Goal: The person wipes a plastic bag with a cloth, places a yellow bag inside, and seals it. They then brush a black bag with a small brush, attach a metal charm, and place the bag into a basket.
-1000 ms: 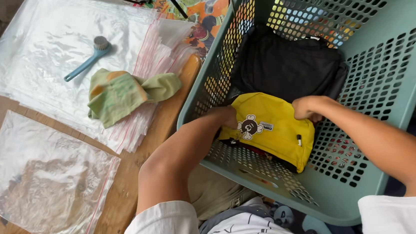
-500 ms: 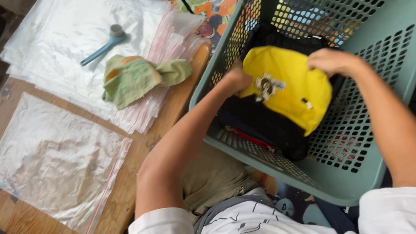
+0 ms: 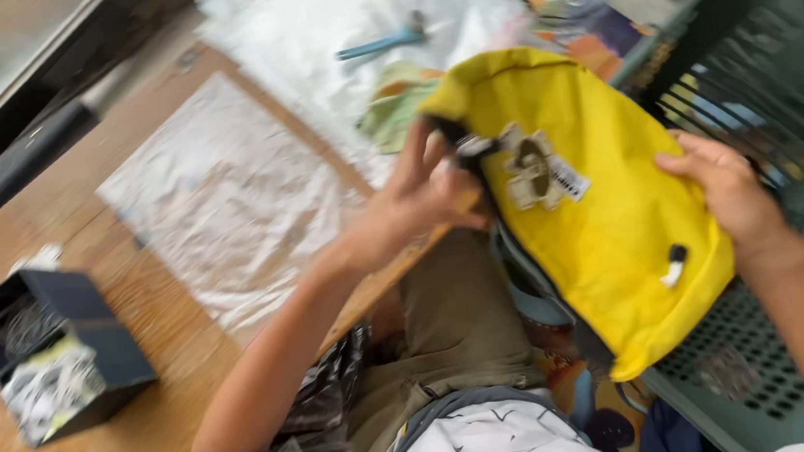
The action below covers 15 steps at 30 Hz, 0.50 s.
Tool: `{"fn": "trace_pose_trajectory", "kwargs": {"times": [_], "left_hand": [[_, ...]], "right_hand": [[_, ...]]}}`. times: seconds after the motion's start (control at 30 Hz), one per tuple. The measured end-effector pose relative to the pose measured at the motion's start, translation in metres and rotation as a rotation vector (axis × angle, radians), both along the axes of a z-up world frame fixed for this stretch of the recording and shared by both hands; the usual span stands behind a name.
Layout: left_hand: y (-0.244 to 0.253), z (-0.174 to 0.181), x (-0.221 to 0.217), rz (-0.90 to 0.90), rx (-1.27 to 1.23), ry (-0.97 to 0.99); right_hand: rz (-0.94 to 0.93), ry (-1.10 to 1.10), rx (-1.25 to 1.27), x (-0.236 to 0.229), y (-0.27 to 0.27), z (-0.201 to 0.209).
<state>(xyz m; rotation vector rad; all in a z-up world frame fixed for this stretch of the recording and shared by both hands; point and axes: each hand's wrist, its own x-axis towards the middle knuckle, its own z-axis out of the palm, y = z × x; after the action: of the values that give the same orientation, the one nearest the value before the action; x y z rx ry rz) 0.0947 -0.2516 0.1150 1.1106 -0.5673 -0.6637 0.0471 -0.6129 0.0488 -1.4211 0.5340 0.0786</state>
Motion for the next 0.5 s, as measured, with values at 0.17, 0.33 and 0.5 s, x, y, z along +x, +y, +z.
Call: {"fn": "trace_pose_trajectory", "kwargs": {"times": [0.17, 0.33, 0.5], "left_hand": [[0.056, -0.026, -0.045, 0.642, 0.445, 0.107], [0.134, -0.071, -0.043, 1.009, 0.402, 0.144], [0.184, -0.103, -0.021, 0.984, 0.116, 0.276]], "right_hand": [[0.337, -0.084, 0.163, 0.031, 0.122, 0.008], [0.623, -0.080, 0.180, 0.062, 0.222, 0.031], [0.848, -0.005, 0.008, 0.094, 0.281, 0.048]]}}
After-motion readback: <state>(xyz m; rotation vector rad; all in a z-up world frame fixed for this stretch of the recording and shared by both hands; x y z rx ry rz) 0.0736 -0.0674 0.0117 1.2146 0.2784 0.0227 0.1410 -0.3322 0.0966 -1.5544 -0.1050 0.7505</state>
